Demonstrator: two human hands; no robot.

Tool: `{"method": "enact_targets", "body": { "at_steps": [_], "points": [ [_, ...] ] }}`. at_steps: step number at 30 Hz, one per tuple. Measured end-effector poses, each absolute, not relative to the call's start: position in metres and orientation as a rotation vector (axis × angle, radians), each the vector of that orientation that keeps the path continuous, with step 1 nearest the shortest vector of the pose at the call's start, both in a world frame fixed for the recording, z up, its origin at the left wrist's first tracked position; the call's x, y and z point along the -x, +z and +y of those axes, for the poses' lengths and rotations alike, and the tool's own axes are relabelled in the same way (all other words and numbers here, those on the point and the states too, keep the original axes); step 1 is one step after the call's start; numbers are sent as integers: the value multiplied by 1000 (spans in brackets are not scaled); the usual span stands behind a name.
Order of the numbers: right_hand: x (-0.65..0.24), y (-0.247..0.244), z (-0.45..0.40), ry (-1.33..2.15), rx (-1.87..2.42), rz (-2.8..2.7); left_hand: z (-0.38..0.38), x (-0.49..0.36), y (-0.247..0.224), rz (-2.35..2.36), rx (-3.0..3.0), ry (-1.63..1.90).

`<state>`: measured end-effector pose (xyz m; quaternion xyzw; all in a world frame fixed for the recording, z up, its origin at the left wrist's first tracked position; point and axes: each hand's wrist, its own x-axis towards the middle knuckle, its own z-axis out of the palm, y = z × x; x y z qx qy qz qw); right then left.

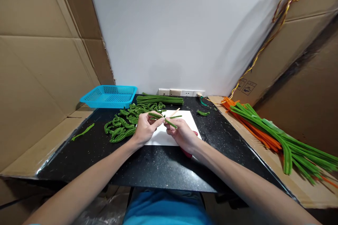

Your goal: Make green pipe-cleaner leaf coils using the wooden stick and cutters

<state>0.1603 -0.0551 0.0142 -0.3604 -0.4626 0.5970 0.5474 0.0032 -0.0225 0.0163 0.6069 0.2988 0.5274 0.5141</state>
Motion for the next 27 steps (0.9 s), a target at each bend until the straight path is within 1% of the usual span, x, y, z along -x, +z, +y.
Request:
{"method": "enact_targets", "body": {
  "at_steps": [1, 3, 5, 7, 9, 11, 13, 14, 16, 18, 21, 27],
  "points": [
    [-160, 14, -55, 1495, 807, -1069, -22, -2, 15, 719, -1487, 1269],
    [-162, 14, -53, 1542, 779, -1066, -20, -2, 13, 720, -1472, 1257],
    [-165, 12, -52, 1495, 815, -1105, -19, -3, 11, 713, -1393, 1250],
    [-169, 11, -51, 1367, 903, -1176, -18, -5, 10, 698, -1294, 1246],
    [-174, 11, -52, 1082, 1020, -1347, -19, -7, 11, 693, -1218, 1249],
    [-180, 10, -53, 602, 1094, -1593, -20, -8, 13, 693, -1174, 1256],
    [-185, 10, -55, 101, 1075, -1794, -22, -9, 14, 689, -1153, 1266],
    [-188, 10, -56, -94, 1045, -1861, -22, -10, 15, 684, -1146, 1267],
    [-191, 10, -56, -366, 979, -1953, -24, -11, 16, 672, -1144, 1257],
    [-193, 11, -55, -544, 932, -1992, -25, -12, 16, 657, -1142, 1241],
    [-195, 13, -54, -652, 906, -2020, -25, -12, 15, 625, -1141, 1208],
    [-202, 10, -49, -665, 842, -2120, -27, -12, 13, 624, -1143, 1191]
  ]
}}
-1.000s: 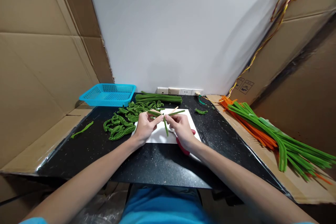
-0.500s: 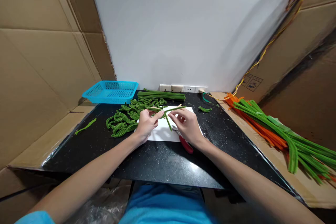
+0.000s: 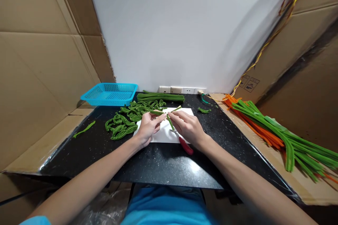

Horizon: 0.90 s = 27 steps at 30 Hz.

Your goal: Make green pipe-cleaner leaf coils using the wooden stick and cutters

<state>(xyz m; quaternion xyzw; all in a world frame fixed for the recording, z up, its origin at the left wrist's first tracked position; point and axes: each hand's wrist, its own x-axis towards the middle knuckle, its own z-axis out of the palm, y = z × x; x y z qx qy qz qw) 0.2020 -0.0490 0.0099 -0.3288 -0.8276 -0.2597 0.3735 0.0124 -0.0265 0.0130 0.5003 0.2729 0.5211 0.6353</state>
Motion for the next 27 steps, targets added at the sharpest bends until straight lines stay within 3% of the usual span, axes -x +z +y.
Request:
{"method": "enact_targets", "body": {
  "at_steps": [5, 10, 17, 21, 27],
  "points": [
    [-192, 7, -51, -323, 939, -2053, -27, -14, 11, 657, -1174, 1200],
    [-172, 10, -58, 572, 1029, -1582, -23, -12, 9, 672, -1370, 1289],
    [-168, 11, -52, 1438, 824, -1058, -23, -9, 13, 712, -1672, 1361],
    [-168, 14, -53, 1471, 814, -1037, -21, -10, 9, 692, -1521, 1365],
    [-174, 16, -56, 1046, 924, -1350, -22, -14, 8, 680, -1283, 1268]
  ]
}}
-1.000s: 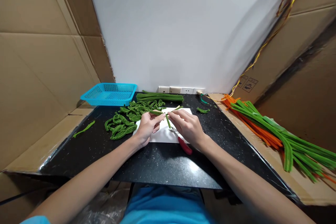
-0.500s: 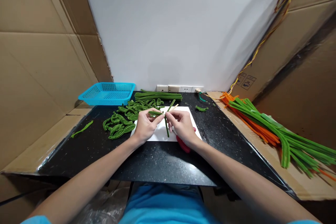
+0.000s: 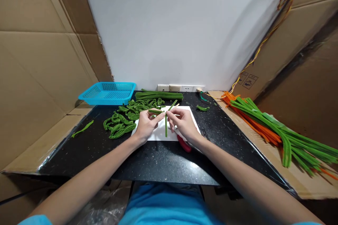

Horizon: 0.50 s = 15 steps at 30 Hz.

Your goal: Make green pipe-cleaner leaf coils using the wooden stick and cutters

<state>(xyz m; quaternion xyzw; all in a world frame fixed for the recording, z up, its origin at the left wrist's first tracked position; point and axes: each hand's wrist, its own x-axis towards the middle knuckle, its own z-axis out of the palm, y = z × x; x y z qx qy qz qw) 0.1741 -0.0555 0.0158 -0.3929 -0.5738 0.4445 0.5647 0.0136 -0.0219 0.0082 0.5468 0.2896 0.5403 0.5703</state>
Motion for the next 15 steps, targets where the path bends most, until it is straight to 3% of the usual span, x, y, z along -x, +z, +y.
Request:
{"method": "enact_targets", "body": {
  "at_steps": [4, 15],
  "points": [
    [-178, 18, -58, 871, 944, -1454, -25, -14, 12, 657, -1240, 1246],
    [-179, 16, -53, 893, 960, -1350, -16, -12, 7, 604, -1414, 1115]
  ]
}}
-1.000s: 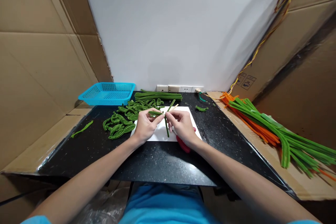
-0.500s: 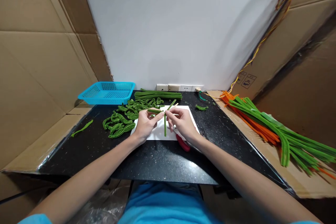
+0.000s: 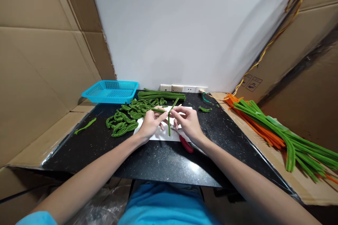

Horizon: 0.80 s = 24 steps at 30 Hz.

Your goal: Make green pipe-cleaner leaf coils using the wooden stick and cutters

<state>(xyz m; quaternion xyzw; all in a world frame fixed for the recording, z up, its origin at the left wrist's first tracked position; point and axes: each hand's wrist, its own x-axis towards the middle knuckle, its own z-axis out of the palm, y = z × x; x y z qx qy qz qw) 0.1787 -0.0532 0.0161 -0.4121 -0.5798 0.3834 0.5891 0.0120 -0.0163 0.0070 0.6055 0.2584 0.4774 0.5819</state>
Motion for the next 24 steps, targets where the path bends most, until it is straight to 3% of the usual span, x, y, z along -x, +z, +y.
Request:
{"method": "enact_targets", "body": {
  "at_steps": [10, 16, 20, 24],
  "points": [
    [-186, 17, -58, 230, 1058, -1843, -12, -10, 0, 586, -1597, 951],
    [-197, 18, -57, -407, 1136, -2309, -15, -12, -1, 662, -1785, 925],
    [-198, 18, -58, -446, 1107, -2306, -17, -15, -3, 604, -1828, 899],
    [-195, 13, -56, -276, 1096, -2271, -15, -15, -7, 653, -1831, 866]
  ]
}}
